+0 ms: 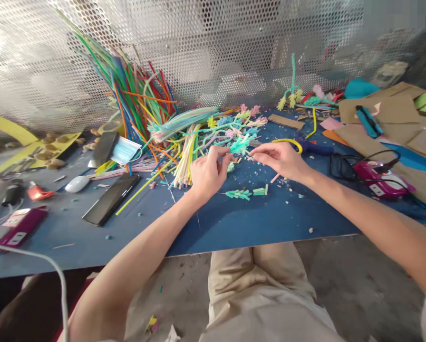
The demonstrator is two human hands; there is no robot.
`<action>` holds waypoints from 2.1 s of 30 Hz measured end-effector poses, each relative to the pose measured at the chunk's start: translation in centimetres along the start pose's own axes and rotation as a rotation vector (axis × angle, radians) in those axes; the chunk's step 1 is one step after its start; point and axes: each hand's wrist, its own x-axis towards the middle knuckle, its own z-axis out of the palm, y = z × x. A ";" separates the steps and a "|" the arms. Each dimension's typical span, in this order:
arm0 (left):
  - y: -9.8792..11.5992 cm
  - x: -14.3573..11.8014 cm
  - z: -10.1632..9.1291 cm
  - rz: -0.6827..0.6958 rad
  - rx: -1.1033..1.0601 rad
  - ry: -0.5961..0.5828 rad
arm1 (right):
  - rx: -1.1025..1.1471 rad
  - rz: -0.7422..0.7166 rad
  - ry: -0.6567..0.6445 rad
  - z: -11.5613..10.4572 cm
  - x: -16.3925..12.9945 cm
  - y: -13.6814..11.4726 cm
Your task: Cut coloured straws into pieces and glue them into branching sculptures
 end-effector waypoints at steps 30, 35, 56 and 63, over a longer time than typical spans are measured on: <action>-0.1 0.2 0.3 -0.046 0.032 -0.116 | -0.349 -0.481 0.509 -1.4 -0.3 0.5; 0.2 0.0 0.4 -0.018 0.034 -0.144 | -0.418 -0.604 0.455 -1.2 -0.3 0.6; 0.3 -0.2 0.4 0.103 -0.047 -0.103 | -0.432 -0.524 0.399 -1.2 -0.7 0.5; 0.5 -0.2 0.2 0.122 -0.095 -0.096 | -0.430 -0.622 0.454 -1.0 -0.7 0.4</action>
